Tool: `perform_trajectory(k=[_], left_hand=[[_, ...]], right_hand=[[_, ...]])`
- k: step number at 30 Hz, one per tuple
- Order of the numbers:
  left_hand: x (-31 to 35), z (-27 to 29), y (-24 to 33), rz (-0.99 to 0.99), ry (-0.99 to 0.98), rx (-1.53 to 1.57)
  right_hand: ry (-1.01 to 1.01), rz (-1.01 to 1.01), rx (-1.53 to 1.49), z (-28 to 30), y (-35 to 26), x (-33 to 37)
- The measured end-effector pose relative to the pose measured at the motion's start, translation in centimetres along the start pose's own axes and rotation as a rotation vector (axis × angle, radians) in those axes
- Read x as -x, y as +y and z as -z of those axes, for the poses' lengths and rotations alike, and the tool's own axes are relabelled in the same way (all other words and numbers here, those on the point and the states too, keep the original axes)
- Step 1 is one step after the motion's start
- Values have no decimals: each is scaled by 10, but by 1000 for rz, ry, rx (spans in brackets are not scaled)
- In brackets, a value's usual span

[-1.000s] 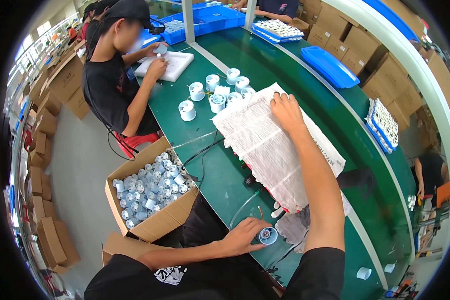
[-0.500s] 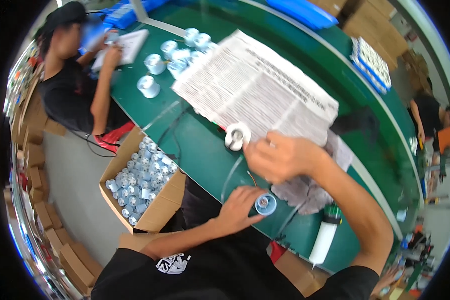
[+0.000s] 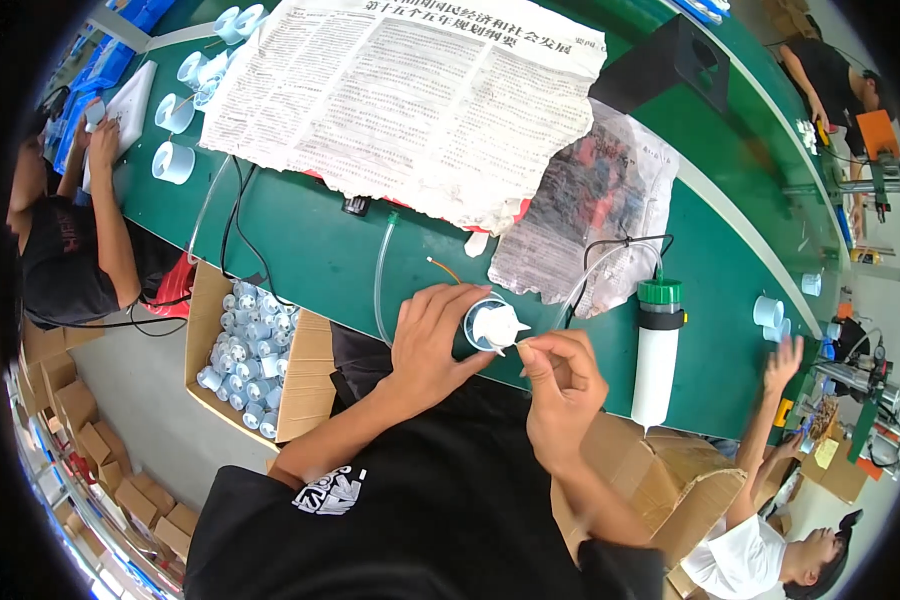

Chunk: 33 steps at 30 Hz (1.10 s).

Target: The person assembles small electronic components into plastic housings by hand, taking components from a plastic tray and placing them into the housings, which are then put into a cardboard box.

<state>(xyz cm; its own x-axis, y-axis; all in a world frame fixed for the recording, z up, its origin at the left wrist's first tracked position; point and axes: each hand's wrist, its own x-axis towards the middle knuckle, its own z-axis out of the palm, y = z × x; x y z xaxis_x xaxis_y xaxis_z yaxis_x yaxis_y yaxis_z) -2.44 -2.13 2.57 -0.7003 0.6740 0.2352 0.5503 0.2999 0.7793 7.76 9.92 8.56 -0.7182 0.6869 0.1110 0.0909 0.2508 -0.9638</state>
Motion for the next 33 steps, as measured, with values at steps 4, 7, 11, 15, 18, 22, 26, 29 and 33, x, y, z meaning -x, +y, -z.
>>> perform_trajectory(k=[4, 7, 11, 15, 18, 22, 26, 29, 33], left_hand=[[1, 1, 2, -8, -30, -5], [2, -2, 2, 12, -14, -8], [2, -4, 0, -7, 6, -30], [0, -6, 0, -2, 20, -44], [0, -4, 1, -14, 27, -48], [0, -3, 2, 3, 5, -62], [3, -4, 3, 2, -9, -74], [3, -7, 3, -7, -5, -79], [-1, -10, 1, -16, 5, -105]], right_hand=[[43, -539, -401, -1, 11, 10], [22, -571, -327, -4, 12, 7], [12, -612, -282, -9, 4, -5], [30, -503, -220, -1, 2, -10], [-196, -433, 15, 6, 19, -11], [-152, -522, -127, -12, 6, -14], [-116, -468, -56, -10, 0, -13], [-196, -76, 291, -5, -7, -14], [-292, 197, 605, -8, 3, -23]])
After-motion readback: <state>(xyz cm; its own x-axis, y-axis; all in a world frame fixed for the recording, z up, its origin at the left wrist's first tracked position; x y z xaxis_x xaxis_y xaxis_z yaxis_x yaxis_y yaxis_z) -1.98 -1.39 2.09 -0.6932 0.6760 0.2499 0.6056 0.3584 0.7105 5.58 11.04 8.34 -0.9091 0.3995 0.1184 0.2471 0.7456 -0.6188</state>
